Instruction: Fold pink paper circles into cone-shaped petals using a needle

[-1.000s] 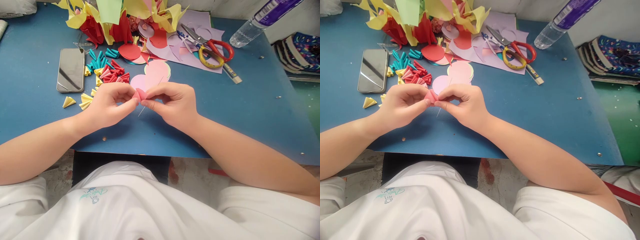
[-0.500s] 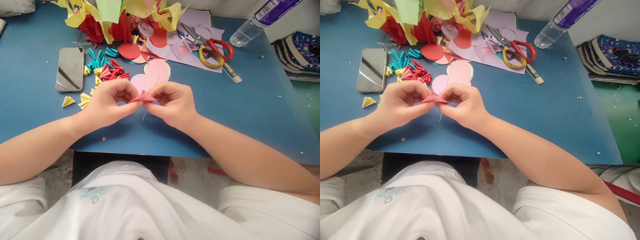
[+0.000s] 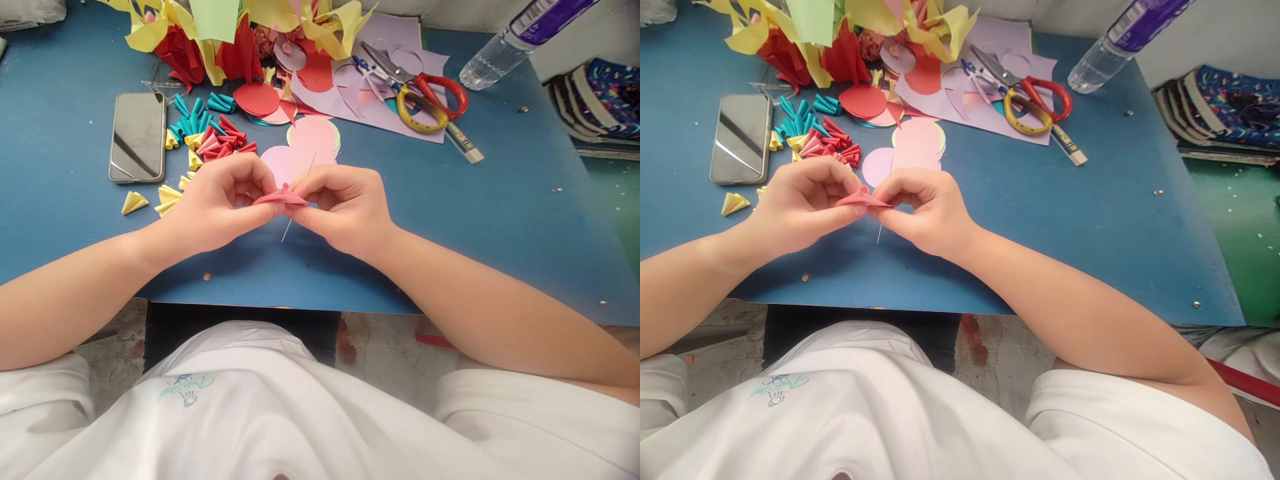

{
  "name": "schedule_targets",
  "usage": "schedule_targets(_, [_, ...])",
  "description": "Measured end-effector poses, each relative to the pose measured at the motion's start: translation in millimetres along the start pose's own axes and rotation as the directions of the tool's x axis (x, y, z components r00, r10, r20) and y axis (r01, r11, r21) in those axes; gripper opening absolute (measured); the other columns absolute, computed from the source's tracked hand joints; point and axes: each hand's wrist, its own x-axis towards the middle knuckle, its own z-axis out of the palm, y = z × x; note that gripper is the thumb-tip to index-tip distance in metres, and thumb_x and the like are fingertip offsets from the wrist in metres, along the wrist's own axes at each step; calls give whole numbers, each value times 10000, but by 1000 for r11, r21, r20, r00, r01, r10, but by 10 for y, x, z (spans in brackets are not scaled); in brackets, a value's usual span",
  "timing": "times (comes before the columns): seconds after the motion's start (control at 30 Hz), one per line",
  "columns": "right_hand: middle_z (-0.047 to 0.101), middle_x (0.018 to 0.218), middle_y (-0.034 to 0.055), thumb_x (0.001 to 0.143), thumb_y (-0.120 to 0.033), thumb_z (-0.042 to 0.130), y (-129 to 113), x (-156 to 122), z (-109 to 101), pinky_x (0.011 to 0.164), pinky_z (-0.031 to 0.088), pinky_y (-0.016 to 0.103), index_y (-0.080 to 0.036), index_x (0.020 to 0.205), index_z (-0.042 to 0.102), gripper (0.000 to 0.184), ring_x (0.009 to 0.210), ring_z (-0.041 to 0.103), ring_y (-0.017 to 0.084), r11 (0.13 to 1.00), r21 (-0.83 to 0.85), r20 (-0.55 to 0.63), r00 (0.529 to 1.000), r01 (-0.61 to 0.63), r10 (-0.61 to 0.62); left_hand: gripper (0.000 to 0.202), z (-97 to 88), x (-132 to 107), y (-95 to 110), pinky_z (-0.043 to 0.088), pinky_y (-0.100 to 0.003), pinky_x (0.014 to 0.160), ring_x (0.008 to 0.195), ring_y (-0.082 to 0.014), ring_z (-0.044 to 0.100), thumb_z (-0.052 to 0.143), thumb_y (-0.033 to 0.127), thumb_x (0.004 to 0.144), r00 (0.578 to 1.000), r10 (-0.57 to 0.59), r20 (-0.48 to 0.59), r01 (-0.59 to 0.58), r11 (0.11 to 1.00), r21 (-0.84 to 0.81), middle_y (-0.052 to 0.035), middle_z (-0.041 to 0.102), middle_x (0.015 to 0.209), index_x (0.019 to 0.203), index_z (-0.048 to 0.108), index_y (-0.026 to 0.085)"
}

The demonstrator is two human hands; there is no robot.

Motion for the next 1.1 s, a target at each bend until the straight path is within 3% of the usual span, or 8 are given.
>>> schedule_targets(0.13, [879, 876, 12, 767, -572, 1099, 69, 10, -6, 824, 755, 558, -405, 783, 832, 315, 829, 798, 306, 999, -26, 21, 1000, 19, -18, 141, 34, -5, 7, 688, -329, 776, 867, -165, 804, 962, 235, 931, 999, 0, -47, -1, 1000, -12, -27, 834, 964, 967, 827, 214])
schedule_targets(0.27, [882, 889, 14, 874, -660, 1003, 56, -16, -1, 835, 759, 562, -410, 819, 846, 301, 849, 805, 318, 995, -99, -15, 1000, -4, 2, 58, 46, -12, 47, 687, -366, 817, 900, -192, 833, 939, 214, 929, 986, 5, -169, 3, 999, 47, -42, 898, 973, 880, 912, 227])
schedule_targets(0.43, [883, 901, 18, 990, -725, 906, 12, -33, -17, 827, 741, 485, -349, 866, 881, 396, 821, 811, 269, 988, -150, -14, 999, 34, -37, 123, 57, -23, 112, 608, -358, 710, 885, -199, 816, 1005, 285, 881, 968, -34, -249, 57, 995, 86, -36, 909, 954, 794, 924, 253])
schedule_targets(0.6, [877, 879, 16, 1067, -715, 823, 37, -29, -35, 779, 709, 413, -331, 889, 900, 431, 789, 808, 231, 985, -165, -9, 999, 41, -44, 230, 78, -30, 131, 608, -377, 744, 854, -184, 763, 990, 360, 921, 974, -125, -189, 135, 990, 43, -39, 841, 929, 838, 821, 226])
schedule_targets(0.7, [851, 834, 15, 1027, -770, 844, 38, -33, -23, 768, 697, 414, -320, 870, 884, 478, 771, 789, 229, 984, -179, -17, 1000, 7, -10, 411, 74, -14, 114, 433, -348, 616, 688, -131, 549, 1032, 355, 841, 971, -146, -187, 153, 988, 24, 23, 604, 761, 773, 639, 256])
schedule_targets(0.77, [868, 886, 19, 1002, -783, 862, 12, -35, -13, 801, 714, 449, -337, 897, 888, 459, 800, 801, 247, 986, -166, -48, 999, -4, -4, 483, 62, 4, 99, 341, -347, 609, 668, -122, 455, 1037, 310, 778, 963, -170, -211, 174, 985, 4, 40, 496, 726, 732, 559, 264])
schedule_targets(0.93, [918, 1076, 5, 989, -658, 924, -89, -26, -11, 804, 746, 545, -426, 976, 904, 233, 995, 859, 326, 999, -51, -196, 980, 18, -27, 458, 38, 28, 60, 439, -371, 686, 742, -172, 633, 967, 265, 779, 938, -260, -228, 253, 966, -59, 17, 594, 766, 748, 510, 267])
schedule_targets(1.1, [937, 1133, -11, 974, -573, 951, -78, -13, 7, 902, 773, 577, -427, 994, 913, 152, 1103, 872, 348, 999, 0, -206, 978, -37, 37, 406, 51, 26, 41, 399, -342, 639, 735, -167, 644, 971, 247, 741, 922, -328, -205, 315, 944, -94, 12, 649, 758, 741, 565, 257])
